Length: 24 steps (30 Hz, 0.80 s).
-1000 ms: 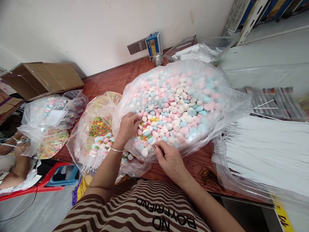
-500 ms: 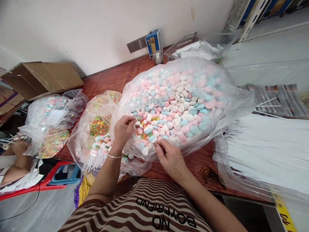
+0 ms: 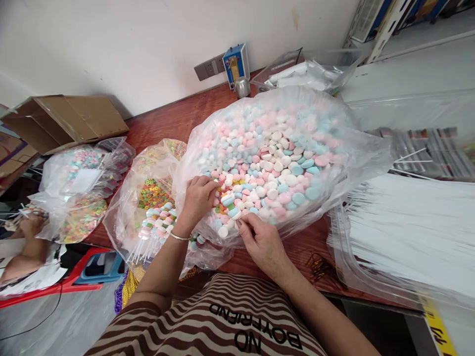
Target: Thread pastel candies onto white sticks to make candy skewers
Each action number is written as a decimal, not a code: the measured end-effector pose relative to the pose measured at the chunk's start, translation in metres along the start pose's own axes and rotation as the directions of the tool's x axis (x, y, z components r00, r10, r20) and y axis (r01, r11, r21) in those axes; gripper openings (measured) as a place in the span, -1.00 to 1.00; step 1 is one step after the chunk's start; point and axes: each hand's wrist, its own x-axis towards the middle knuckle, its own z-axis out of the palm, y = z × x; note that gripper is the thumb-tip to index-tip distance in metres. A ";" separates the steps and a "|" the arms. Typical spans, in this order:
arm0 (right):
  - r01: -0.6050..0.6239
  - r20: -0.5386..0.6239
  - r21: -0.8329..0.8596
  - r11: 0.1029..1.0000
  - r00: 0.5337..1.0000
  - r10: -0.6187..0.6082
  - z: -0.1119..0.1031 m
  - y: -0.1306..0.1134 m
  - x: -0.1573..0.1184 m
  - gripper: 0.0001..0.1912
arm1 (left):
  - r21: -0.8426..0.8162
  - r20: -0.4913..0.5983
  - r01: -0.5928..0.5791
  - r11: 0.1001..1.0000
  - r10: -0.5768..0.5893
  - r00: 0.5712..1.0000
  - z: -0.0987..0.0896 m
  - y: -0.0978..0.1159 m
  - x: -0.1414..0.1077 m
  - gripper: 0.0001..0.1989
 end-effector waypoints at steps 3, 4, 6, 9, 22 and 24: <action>-0.005 0.008 0.002 1.000 1.000 0.005 -0.001 0.000 0.000 -0.81 | 0.031 0.063 -0.048 0.998 0.046 0.997 -0.001 -0.002 0.006 -0.85; -0.007 0.009 0.003 1.000 1.000 0.007 -0.002 0.000 0.000 -0.81 | 0.027 0.087 -0.060 0.998 0.058 0.995 -0.001 -0.003 0.007 -0.86; -0.015 0.010 0.005 1.000 1.000 0.015 -0.003 0.000 0.000 -0.81 | -0.001 0.093 -0.053 0.999 0.053 0.994 -0.002 -0.004 0.008 -0.89; -0.022 0.011 0.008 1.000 1.000 0.022 -0.003 -0.002 0.000 -0.81 | -0.205 -0.023 0.041 0.978 -0.046 0.999 -0.003 -0.001 0.004 -0.91; -0.048 0.090 0.001 0.999 0.995 0.047 -0.002 -0.004 0.000 -0.79 | -0.922 0.262 0.355 0.155 -0.423 0.867 -0.015 0.030 -0.020 -0.80; -0.060 0.094 -0.001 0.998 0.994 0.060 -0.002 -0.005 0.000 -0.78 | -0.926 0.242 0.337 0.172 -0.415 0.877 -0.015 0.031 -0.021 -0.80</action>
